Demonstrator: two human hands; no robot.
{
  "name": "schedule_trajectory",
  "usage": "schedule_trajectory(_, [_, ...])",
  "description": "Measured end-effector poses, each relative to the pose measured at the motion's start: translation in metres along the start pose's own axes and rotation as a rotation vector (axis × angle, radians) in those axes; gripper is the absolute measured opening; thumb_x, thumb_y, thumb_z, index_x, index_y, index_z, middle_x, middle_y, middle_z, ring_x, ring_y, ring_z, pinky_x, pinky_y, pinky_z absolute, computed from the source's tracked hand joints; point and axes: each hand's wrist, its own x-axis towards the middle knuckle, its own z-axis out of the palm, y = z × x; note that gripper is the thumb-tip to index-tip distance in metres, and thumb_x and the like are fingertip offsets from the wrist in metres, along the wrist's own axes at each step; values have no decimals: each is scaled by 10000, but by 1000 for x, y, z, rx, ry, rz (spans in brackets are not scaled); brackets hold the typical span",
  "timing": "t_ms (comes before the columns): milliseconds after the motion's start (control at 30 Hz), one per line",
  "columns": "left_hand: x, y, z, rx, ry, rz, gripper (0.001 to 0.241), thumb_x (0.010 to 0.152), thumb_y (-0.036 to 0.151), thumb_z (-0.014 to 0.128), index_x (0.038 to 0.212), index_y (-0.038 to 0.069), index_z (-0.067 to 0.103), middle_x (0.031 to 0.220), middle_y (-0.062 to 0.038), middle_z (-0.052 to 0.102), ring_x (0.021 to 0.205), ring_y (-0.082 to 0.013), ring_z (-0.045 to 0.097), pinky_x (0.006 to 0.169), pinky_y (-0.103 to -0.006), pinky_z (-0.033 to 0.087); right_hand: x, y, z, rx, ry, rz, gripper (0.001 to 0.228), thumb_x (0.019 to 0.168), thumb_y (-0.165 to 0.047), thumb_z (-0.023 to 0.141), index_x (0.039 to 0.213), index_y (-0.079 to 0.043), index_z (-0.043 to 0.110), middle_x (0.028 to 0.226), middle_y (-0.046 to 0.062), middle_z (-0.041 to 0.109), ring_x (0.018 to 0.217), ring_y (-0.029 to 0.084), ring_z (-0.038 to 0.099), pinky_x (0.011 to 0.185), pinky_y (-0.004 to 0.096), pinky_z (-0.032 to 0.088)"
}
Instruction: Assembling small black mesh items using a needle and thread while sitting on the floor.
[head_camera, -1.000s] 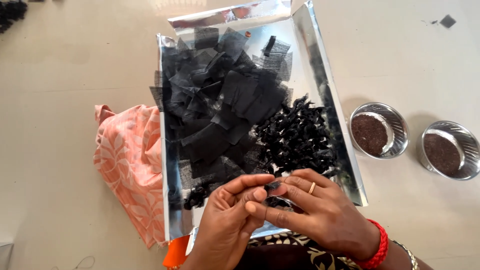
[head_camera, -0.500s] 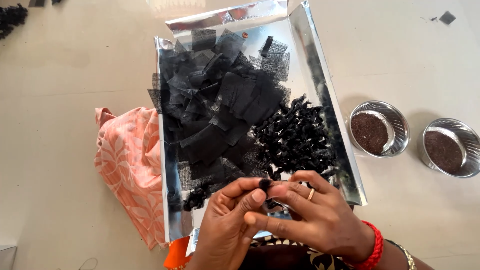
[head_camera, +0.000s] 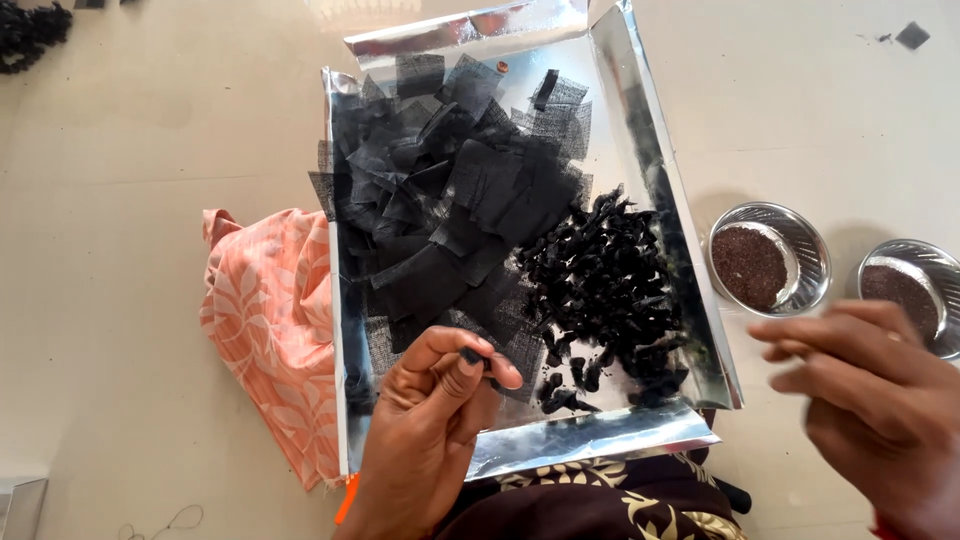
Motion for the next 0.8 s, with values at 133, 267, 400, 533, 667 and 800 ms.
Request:
schedule_trajectory(133, [2,-7,7,-21,-10,-41,98,1036,78,615,1086,18,675,961,-181,732,524,-69,342,505,-212,299,-17,26,-2,-42,-65,26,223,678,55,613,788,-133,661,1234,31,734,965,131,746,1017,413,493])
schedule_trajectory(267, [3,1,21,46,16,-63,113,1026,82,614,1068,-5,672,925,-178,740,502,-60,343,478,-207,284,13,20,17,-269,-225,106,269,805,80,643,924,-133,756,1177,-16,783,1040,209,758,992,415,537])
schedule_trajectory(400, [-4,-6,31,257,13,-157,145,1006,92,628,1068,-28,680,879,-145,755,507,-38,373,462,-205,288,39,-38,28,212,-227,165,543,846,-46,671,1375,-168,666,1462,61,668,1024,194,751,795,286,606])
schedule_trajectory(533, [-2,2,36,375,10,-183,173,1000,96,646,1098,-39,694,865,-120,749,529,-29,415,465,-200,301,46,-67,44,893,-513,145,521,948,-90,694,1451,-80,557,1176,53,810,952,116,792,809,268,612])
schedule_trajectory(667, [-4,9,27,435,45,-102,190,991,96,640,1106,-42,701,900,-126,780,537,-21,421,468,-195,311,36,-57,48,1121,-780,363,239,1006,-54,648,1193,16,780,912,155,780,819,163,670,726,313,601])
schedule_trajectory(800, [-2,1,27,413,42,-103,173,993,89,639,1110,-32,682,911,-130,785,538,-14,419,475,-188,321,21,-56,49,1653,-528,43,138,1024,46,711,1138,41,789,921,143,808,832,179,760,702,324,584])
